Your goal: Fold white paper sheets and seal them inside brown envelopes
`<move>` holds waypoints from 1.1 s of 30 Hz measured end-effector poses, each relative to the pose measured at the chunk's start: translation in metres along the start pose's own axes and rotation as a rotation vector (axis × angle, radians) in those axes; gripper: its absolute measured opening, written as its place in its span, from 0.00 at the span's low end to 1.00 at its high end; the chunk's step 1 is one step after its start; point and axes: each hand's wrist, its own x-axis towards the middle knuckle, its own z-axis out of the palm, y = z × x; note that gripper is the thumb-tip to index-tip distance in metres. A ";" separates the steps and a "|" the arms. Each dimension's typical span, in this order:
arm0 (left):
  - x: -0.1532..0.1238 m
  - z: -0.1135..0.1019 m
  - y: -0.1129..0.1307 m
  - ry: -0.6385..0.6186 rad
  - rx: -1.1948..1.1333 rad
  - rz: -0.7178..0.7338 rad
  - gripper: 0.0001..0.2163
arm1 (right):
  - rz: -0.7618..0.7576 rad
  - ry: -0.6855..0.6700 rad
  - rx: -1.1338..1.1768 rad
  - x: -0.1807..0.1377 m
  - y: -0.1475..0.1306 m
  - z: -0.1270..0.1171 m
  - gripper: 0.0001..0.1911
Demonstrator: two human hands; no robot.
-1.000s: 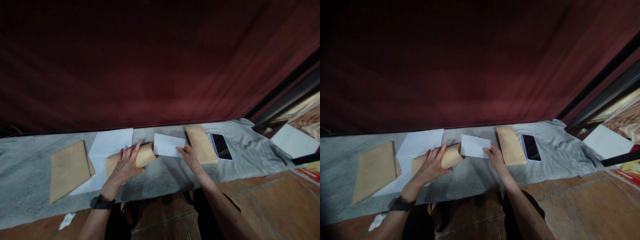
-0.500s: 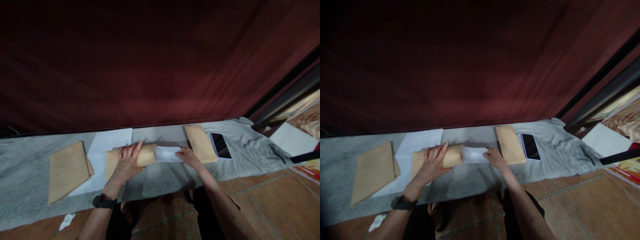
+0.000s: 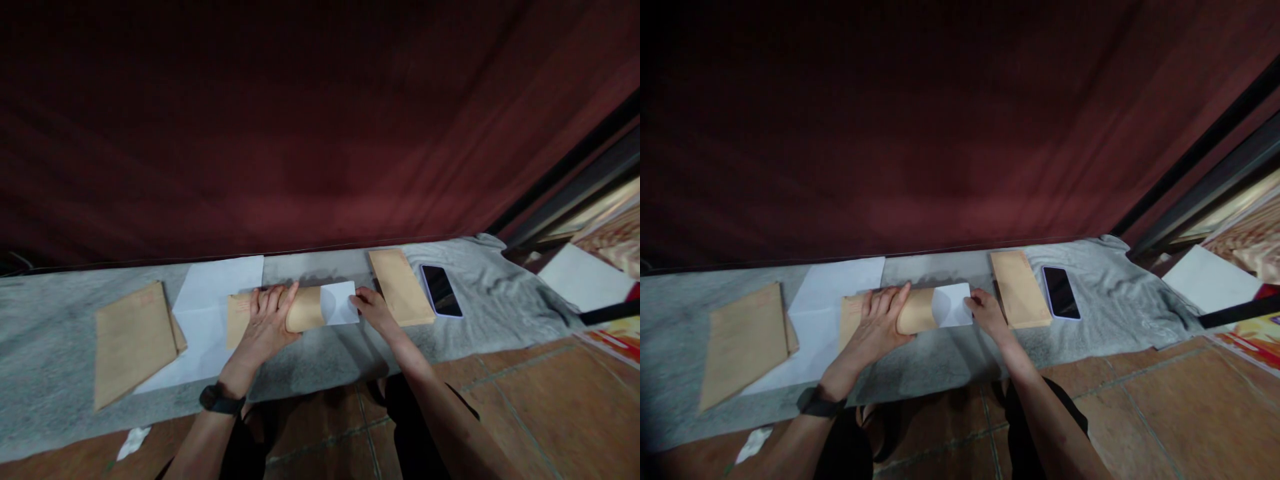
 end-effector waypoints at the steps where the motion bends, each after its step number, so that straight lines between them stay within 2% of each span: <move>1: 0.001 0.001 0.002 -0.001 -0.009 0.005 0.50 | 0.000 -0.004 -0.004 -0.001 -0.001 0.003 0.15; 5: 0.004 0.002 0.010 0.000 -0.047 0.023 0.50 | -0.014 0.021 -0.019 -0.008 -0.006 0.022 0.13; 8: 0.006 0.002 0.014 0.001 -0.063 0.037 0.50 | -0.009 -0.020 0.014 -0.011 -0.009 0.033 0.12; 16: 0.008 0.005 0.015 -0.002 -0.071 0.063 0.50 | 0.096 -0.051 -0.003 -0.013 -0.013 0.048 0.10; 26: 0.011 0.007 0.014 0.028 -0.110 0.075 0.49 | 0.029 0.144 -0.126 -0.018 -0.020 0.053 0.04; 33: 0.011 0.009 0.014 0.040 -0.089 0.095 0.49 | -0.038 0.222 -0.071 -0.021 -0.025 0.054 0.05</move>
